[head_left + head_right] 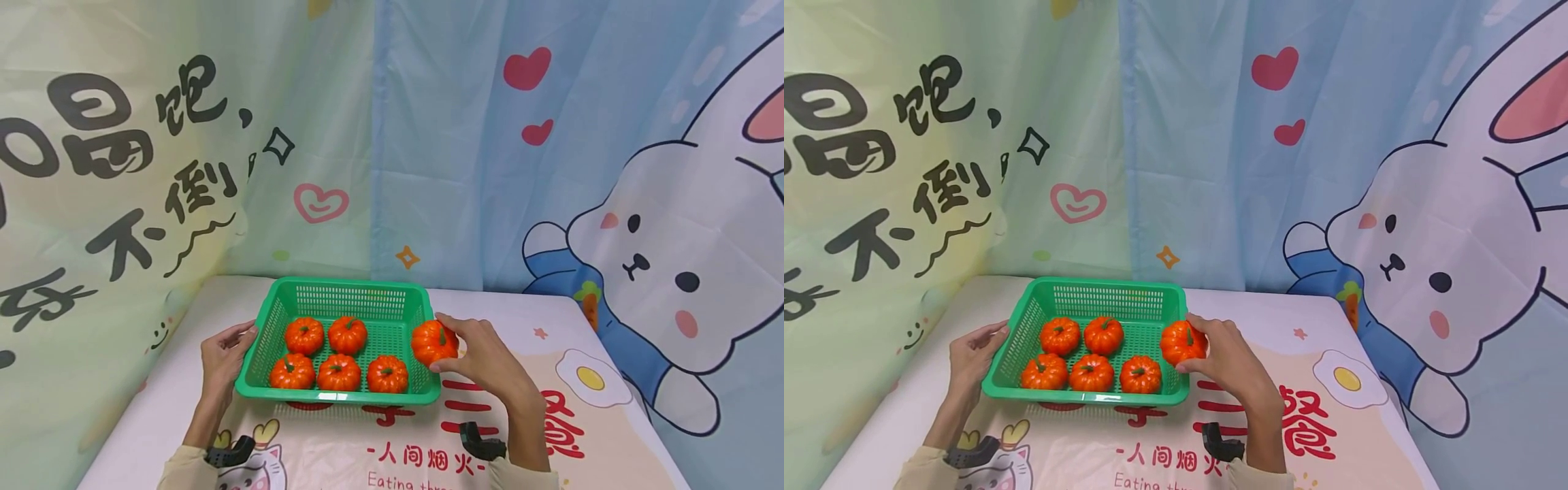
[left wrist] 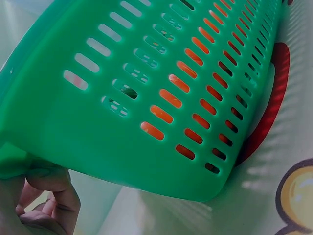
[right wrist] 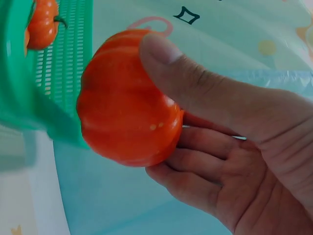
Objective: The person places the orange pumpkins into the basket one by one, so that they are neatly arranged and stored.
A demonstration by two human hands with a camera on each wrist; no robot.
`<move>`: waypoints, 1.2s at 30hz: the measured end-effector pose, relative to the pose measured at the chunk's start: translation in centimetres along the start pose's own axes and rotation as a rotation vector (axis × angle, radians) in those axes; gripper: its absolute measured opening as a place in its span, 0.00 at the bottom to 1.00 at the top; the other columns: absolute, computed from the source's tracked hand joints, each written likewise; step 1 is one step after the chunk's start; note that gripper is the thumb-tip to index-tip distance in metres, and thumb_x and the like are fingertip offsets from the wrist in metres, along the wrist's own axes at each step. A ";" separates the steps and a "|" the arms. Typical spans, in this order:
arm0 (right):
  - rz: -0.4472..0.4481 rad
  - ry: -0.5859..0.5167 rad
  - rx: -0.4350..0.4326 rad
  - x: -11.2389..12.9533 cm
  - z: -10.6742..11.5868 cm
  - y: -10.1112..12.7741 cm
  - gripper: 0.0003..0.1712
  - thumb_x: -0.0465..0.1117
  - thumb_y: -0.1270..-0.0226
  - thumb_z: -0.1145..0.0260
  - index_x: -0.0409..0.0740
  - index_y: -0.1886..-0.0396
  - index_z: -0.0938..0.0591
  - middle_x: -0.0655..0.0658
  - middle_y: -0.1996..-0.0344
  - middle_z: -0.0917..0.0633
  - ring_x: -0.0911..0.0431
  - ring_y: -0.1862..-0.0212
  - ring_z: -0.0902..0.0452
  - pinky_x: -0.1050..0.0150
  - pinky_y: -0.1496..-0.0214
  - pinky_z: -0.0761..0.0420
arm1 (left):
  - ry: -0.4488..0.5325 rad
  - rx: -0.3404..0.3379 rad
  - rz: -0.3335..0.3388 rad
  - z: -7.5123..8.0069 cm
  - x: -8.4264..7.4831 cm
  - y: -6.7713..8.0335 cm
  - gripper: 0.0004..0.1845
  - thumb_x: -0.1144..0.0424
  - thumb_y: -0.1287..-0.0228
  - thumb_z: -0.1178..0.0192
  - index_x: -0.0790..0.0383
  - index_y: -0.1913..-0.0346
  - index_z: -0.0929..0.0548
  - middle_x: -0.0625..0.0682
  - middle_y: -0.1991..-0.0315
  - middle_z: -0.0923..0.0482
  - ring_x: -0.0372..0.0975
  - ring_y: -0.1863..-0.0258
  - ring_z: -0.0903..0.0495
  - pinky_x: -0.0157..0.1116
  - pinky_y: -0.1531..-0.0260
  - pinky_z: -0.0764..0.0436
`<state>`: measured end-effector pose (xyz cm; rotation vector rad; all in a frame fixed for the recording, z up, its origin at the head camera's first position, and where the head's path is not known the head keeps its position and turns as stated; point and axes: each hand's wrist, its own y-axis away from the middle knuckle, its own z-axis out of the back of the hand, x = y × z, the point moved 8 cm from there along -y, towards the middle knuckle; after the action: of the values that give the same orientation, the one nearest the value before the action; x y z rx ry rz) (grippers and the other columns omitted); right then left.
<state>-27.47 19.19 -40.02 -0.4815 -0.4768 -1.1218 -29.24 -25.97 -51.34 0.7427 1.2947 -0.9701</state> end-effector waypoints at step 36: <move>0.108 0.041 0.092 1.8 -4.1 -7.0 0.49 0.44 0.45 0.10 0.34 0.25 0.21 0.43 0.48 0.08 0.56 0.56 0.21 0.66 0.57 0.19 | -0.019 -0.005 -0.015 0.0 0.1 0.0 0.19 0.59 0.23 0.30 0.69 0.39 0.10 0.35 0.67 0.12 0.27 0.70 0.17 0.25 0.71 0.17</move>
<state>-32.80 13.01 -41.44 -0.3989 -0.4593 -0.9996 -29.28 -25.99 -51.44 0.7194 1.2871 -0.9837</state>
